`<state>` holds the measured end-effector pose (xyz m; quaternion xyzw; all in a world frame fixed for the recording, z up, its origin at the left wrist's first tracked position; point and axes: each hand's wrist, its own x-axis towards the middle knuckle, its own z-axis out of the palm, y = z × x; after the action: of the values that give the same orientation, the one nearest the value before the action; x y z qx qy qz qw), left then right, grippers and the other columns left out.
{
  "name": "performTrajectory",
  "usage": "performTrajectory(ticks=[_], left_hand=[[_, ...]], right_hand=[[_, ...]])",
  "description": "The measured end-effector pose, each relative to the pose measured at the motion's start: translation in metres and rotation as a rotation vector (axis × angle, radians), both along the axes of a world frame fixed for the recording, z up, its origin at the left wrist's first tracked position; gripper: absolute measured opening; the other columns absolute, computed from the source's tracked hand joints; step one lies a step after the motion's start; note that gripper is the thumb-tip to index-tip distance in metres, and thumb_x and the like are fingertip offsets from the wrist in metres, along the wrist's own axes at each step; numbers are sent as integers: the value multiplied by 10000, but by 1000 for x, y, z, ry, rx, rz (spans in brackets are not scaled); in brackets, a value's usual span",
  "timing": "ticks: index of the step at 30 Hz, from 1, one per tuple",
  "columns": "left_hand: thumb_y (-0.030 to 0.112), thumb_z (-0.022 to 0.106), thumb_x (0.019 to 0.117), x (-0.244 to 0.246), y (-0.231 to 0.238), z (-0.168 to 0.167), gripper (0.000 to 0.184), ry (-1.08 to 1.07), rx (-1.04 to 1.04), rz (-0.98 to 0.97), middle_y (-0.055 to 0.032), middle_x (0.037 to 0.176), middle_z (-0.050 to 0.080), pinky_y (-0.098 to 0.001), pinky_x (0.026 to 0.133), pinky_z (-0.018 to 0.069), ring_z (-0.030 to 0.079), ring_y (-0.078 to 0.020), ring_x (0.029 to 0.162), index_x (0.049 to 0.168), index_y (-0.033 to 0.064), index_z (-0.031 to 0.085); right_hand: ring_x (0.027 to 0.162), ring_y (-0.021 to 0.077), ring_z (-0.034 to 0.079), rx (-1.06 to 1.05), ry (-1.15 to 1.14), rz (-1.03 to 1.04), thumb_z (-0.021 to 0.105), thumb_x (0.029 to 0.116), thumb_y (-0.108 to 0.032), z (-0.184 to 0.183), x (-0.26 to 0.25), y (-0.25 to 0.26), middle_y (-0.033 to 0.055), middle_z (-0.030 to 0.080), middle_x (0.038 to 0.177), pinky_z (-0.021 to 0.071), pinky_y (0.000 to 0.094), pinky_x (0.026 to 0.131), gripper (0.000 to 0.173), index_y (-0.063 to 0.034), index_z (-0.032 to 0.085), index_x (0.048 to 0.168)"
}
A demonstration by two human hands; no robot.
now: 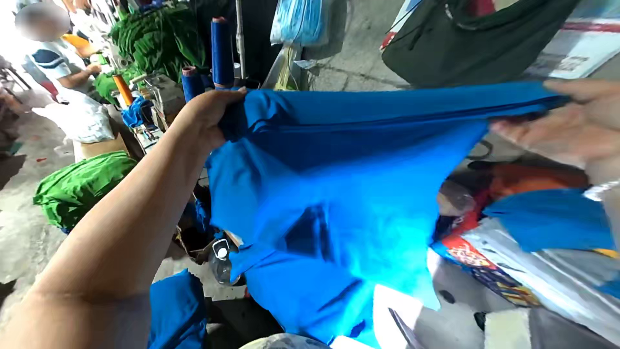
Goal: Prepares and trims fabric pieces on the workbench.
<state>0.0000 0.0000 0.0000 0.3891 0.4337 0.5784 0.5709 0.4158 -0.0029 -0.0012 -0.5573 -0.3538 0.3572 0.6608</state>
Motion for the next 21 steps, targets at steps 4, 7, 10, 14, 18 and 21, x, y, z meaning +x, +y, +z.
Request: performTrajectory(ticks=[4, 7, 10, 14, 18, 21], left_hand=[[171, 537, 1054, 9, -22, 23, 132, -1, 81, 15, -62, 871, 680, -315, 691, 609, 697, -148, 772, 1118, 66, 582], [139, 548, 1041, 16, -57, -15, 143, -23, 131, -66, -67, 871, 698, -344, 657, 615, 703, -162, 744, 1159, 71, 591], [89, 517, 1070, 16, -83, -153, 343, -146, 449, -477, -161, 1106, 705, -361, 771, 636, 729, -200, 944, 1366, -76, 469], [8, 660, 964, 79, -179, -205, 217, -37, -525, -147, -85, 932, 715, -334, 786, 613, 718, -153, 835, 1166, -14, 586], [-7, 653, 965, 98, -210, -261, 232, -146, -650, -125, -100, 948, 711, -323, 794, 611, 720, -153, 846, 1176, -35, 560], [-18, 651, 962, 93, -211, -258, 204, -147, -633, -138, -89, 940, 710, -310, 797, 607, 716, -140, 845, 1150, -26, 570]], right_hand=[[724, -4, 696, 315, -141, 349, 417, 1108, -180, -9, 82, 17, -53, 694, 826, 573, 117, 645, 182, -126, 570, 1026], [647, -39, 652, -14, -478, 476, 454, 1054, -124, -7, 112, -16, -26, 679, 778, 525, 93, 584, 170, -45, 599, 1014], [511, 38, 565, -671, -904, 297, 417, 1106, -146, -35, 75, -52, 51, 565, 711, 515, 181, 499, 213, 40, 515, 1137], [996, 525, 630, -1035, -1374, 256, 545, 1034, -23, -136, 49, -77, 418, 598, 1127, 490, 649, 885, 323, 196, 528, 1271], [1320, 542, 496, -1262, -1523, 263, 568, 1003, -6, -199, 27, -101, 416, 525, 1349, 397, 649, 1076, 373, 213, 510, 1299], [1310, 504, 528, -1327, -1501, 188, 578, 987, 9, -229, 31, -102, 386, 548, 1345, 425, 606, 1072, 369, 203, 519, 1296]])
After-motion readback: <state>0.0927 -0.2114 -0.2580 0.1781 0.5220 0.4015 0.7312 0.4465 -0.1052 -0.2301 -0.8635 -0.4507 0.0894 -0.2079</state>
